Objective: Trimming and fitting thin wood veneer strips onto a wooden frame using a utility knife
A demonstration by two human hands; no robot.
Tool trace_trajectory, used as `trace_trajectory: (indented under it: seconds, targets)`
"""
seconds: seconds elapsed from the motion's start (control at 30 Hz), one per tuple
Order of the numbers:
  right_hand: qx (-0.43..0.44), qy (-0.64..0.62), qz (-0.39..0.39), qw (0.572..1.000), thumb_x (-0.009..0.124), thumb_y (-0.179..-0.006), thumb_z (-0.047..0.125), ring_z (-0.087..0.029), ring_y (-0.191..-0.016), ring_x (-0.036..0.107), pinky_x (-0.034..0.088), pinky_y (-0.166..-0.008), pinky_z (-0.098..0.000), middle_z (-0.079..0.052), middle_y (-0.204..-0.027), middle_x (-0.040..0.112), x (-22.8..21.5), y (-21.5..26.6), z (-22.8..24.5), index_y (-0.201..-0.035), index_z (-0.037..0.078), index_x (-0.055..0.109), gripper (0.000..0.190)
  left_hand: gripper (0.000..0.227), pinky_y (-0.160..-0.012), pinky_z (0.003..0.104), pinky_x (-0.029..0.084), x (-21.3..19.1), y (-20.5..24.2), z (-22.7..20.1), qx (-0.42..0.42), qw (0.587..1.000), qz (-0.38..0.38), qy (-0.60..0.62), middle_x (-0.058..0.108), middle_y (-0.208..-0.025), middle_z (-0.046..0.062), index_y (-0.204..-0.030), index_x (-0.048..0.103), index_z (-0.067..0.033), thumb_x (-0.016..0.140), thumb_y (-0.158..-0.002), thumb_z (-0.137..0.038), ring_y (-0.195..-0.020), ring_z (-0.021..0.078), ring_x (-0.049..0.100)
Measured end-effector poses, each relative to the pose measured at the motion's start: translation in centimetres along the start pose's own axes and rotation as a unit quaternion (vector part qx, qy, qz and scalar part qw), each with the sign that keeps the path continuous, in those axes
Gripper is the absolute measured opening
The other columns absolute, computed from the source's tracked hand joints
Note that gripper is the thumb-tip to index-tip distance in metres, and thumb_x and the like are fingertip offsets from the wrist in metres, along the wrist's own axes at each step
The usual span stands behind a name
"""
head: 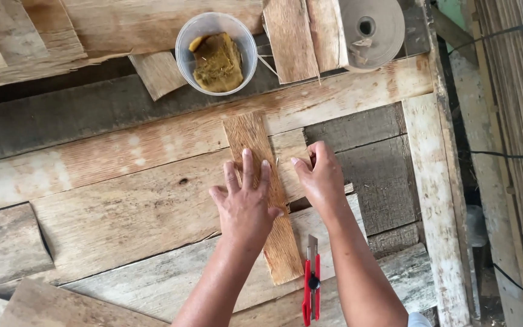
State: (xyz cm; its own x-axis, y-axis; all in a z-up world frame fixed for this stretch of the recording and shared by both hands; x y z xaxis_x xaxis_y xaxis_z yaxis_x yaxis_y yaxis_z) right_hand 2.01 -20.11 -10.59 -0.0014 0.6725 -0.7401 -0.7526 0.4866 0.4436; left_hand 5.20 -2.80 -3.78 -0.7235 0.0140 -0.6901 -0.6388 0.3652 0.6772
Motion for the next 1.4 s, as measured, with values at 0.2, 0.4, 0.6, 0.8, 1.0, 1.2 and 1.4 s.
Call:
trace_trajectory:
  seconds: [0.2,0.4,0.6,0.8,1.0,1.2,1.4]
  targets:
    - [0.026,-0.041,0.053,0.997,0.070,-0.092,0.036,-0.037,-0.084,0.071,0.053,-0.074,-0.0480,-0.015,-0.087,0.065,-0.3,1.2,0.7,-0.113,0.012,0.054,0.036,0.086,-0.105,0.074,0.033,0.5,-0.4,0.1,-0.007,1.000,0.005,-0.010,0.007,-0.169,0.017,-0.155,0.038,-0.0190,0.079,-0.083,-0.043,-0.149,0.0479,0.015]
    - [-0.055,-0.054,0.010,0.997,0.065,-0.099,0.030,-0.041,-0.078,0.071,0.056,-0.070,-0.0508,-0.021,-0.086,0.067,-0.7,2.0,2.1,-0.116,0.001,0.055,0.035,0.083,-0.103,0.074,0.035,0.4,-0.4,-0.1,-0.004,1.000,-0.005,-0.009,0.007,-0.169,0.018,-0.153,0.041,-0.0170,0.079,-0.083,-0.040,-0.149,0.0491,0.016]
    - [-0.149,-0.042,-0.070,0.986,0.064,-0.099,0.030,-0.040,-0.085,0.069,0.054,-0.072,-0.0494,-0.019,-0.086,0.065,-1.2,6.0,5.8,-0.111,0.008,0.060,0.025,0.086,-0.101,0.072,0.037,1.0,-0.4,-0.2,0.005,1.000,-0.015,-0.011,0.012,-0.168,0.019,-0.155,0.038,-0.0167,0.080,-0.082,-0.038,-0.147,0.0494,0.021]
    - [-0.142,0.083,-0.176,0.971,0.084,-0.083,0.030,-0.039,-0.096,0.061,0.046,-0.091,-0.0517,-0.017,-0.104,0.060,-8.3,5.5,1.1,-0.126,0.004,0.059,0.056,0.088,-0.100,0.075,0.038,0.4,-0.4,0.1,0.009,0.999,-0.035,0.010,0.013,-0.168,0.019,-0.154,0.041,-0.0156,0.082,-0.080,-0.041,-0.148,0.0504,0.019]
    - [0.053,0.289,0.248,0.923,0.063,-0.090,0.056,-0.034,-0.092,0.075,0.058,-0.084,-0.0491,-0.005,-0.085,0.076,-2.9,15.0,-4.8,-0.094,0.025,0.067,0.032,0.090,-0.100,0.073,0.039,1.3,-0.3,-0.3,0.000,0.999,-0.047,-0.007,0.013,-0.167,0.020,-0.156,0.040,-0.0143,0.082,-0.080,-0.040,-0.147,0.0506,0.018]
    - [0.092,0.292,0.314,0.899,0.060,-0.093,0.062,-0.040,-0.098,0.074,0.057,-0.087,-0.0551,-0.016,-0.096,0.075,-0.6,19.4,-6.7,-0.131,0.016,0.041,0.063,0.099,-0.103,0.075,0.032,1.9,-0.3,-0.2,-0.002,1.000,-0.020,-0.006,0.006,-0.168,0.019,-0.160,0.033,-0.0138,0.081,-0.080,-0.045,-0.149,0.0513,0.011]
    - [0.176,0.184,0.313,0.915,0.056,-0.090,0.048,-0.035,-0.100,0.075,0.055,-0.092,-0.0473,-0.008,-0.100,0.077,-1.9,19.2,-6.5,-0.130,0.021,0.038,0.052,0.092,-0.106,0.071,0.032,1.1,0.1,-0.5,-0.013,1.000,-0.011,0.004,0.008,-0.169,0.018,-0.159,0.033,-0.0151,0.077,-0.084,-0.046,-0.150,0.0487,0.011]
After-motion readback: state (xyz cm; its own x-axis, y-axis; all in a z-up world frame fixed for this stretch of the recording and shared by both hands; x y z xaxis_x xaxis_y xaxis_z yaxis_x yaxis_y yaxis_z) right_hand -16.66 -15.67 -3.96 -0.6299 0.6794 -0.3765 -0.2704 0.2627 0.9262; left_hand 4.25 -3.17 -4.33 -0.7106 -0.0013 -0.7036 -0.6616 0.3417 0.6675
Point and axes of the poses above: each hand's wrist, its own y-axis away from the middle knuckle, its own x-axis out of the palm, z = x × y, the point moved 7 cm from there along -y, towards the middle knuckle
